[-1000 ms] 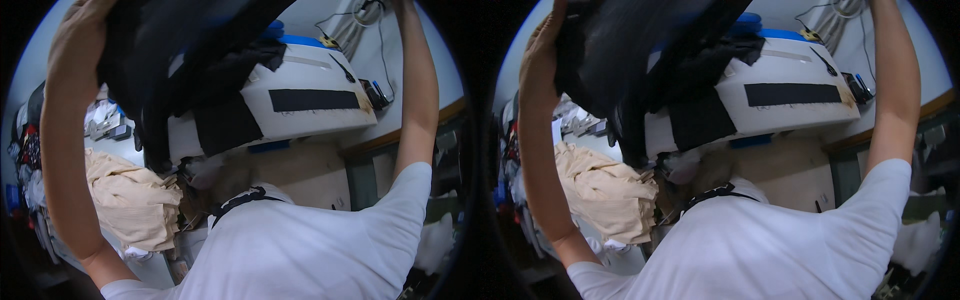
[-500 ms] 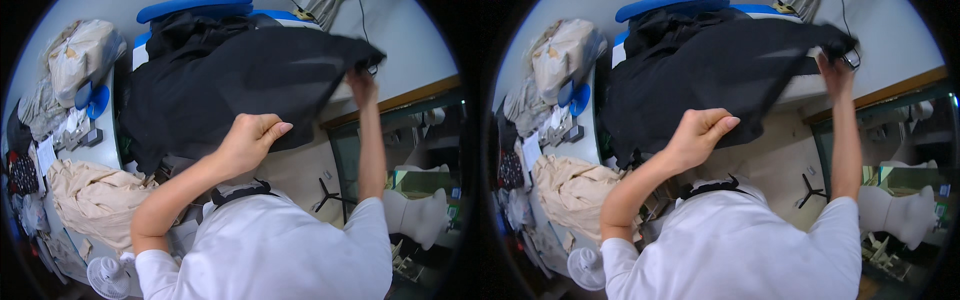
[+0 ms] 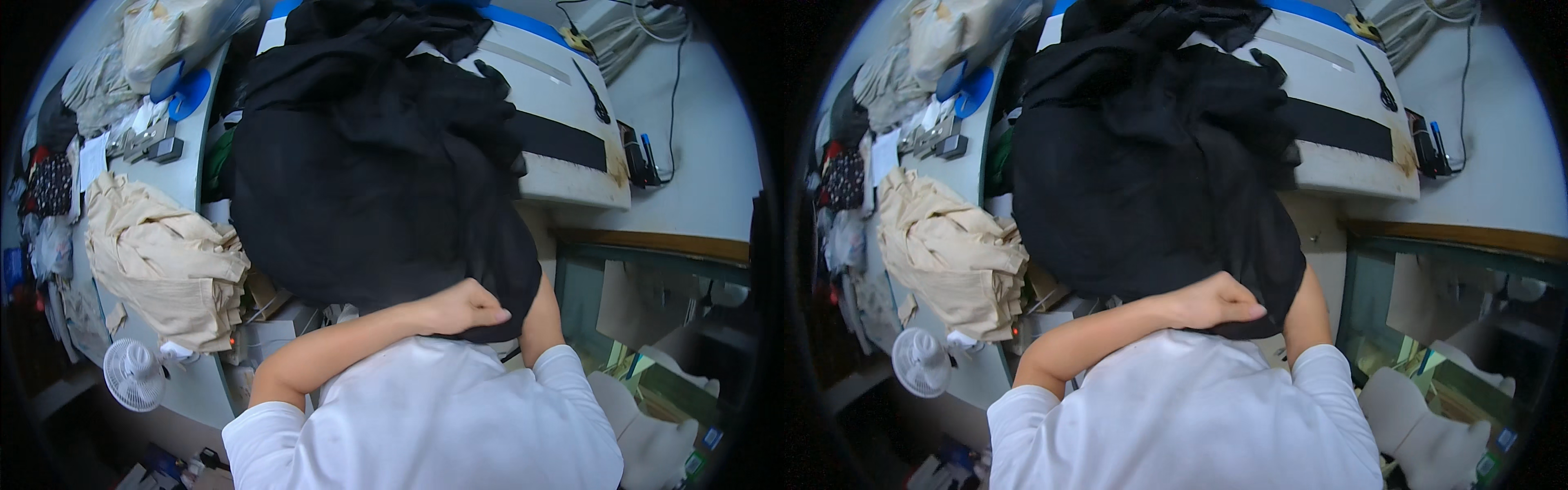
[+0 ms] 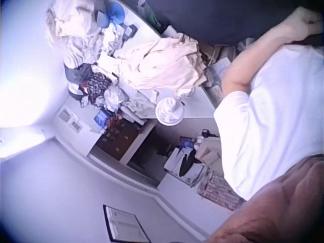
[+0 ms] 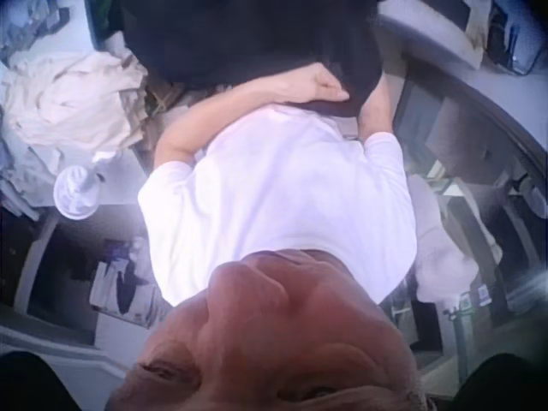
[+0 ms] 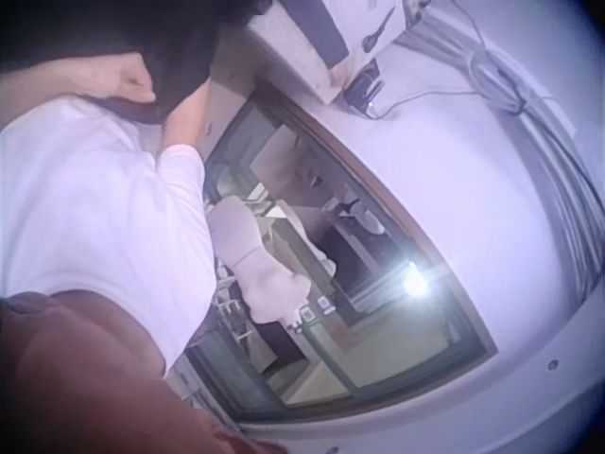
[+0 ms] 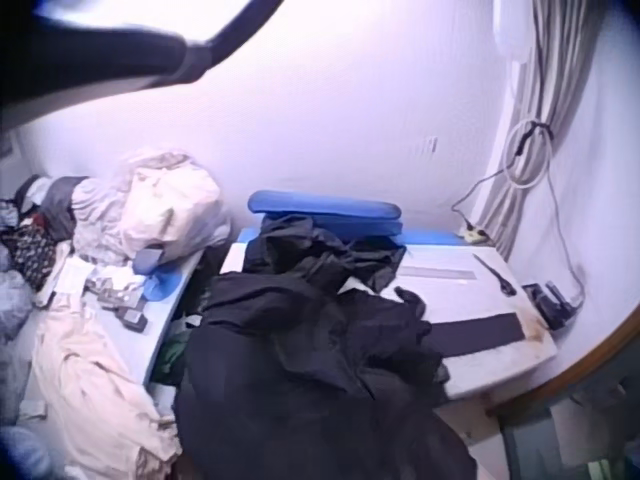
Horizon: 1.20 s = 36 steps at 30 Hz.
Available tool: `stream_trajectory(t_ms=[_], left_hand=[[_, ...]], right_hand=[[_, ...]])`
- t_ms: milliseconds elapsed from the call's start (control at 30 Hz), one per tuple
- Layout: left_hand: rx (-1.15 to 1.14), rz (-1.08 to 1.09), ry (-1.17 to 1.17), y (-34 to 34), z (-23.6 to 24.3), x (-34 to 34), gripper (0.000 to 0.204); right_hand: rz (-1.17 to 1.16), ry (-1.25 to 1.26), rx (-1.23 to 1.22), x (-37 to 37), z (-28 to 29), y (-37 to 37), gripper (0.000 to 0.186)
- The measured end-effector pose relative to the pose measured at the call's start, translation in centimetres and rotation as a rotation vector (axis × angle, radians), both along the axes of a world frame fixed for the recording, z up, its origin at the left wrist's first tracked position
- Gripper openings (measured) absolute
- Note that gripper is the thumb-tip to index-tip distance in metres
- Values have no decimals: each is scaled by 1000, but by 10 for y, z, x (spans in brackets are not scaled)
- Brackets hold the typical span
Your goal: The person cuts a large piece of black fabric into strips using scissors on a white workbench. They then use a steam iron to press the cut fabric pieces flat. The person repeatedly folds, aligns, and irons the fabric strips, occasionally cutting them further to adjust the size.
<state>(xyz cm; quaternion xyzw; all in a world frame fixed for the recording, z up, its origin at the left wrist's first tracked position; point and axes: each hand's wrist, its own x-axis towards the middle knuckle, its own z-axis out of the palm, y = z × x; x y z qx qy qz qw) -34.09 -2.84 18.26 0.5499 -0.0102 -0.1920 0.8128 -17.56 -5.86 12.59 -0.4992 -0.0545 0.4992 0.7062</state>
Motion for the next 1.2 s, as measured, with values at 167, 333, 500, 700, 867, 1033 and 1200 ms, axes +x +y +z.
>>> stream_trajectory(t_ms=[167,333,500,700,867,1033,1200], left_hand=[[-29,562,317,81,-42,-53,28],[-344,1189,575,148,-80,-53,48],[-618,1422,530,202,-139,-19,42],[597,1091,281,158,-194,-93,18],[596,927,422,154,-140,-122,24],[824,637,436,156,-168,-140,27],[811,550,435,166,-140,-145,15]], right_hand=[[132,-127,-150,29,-18,-49,35],[250,-199,-369,37,-48,-111,32],[527,-303,-644,36,-73,-148,30],[1234,-795,-1037,68,-57,-140,29],[509,-1117,-561,51,-19,59,24],[316,-1301,-331,-3,-34,269,38],[532,-1226,-516,-41,-69,347,48]])
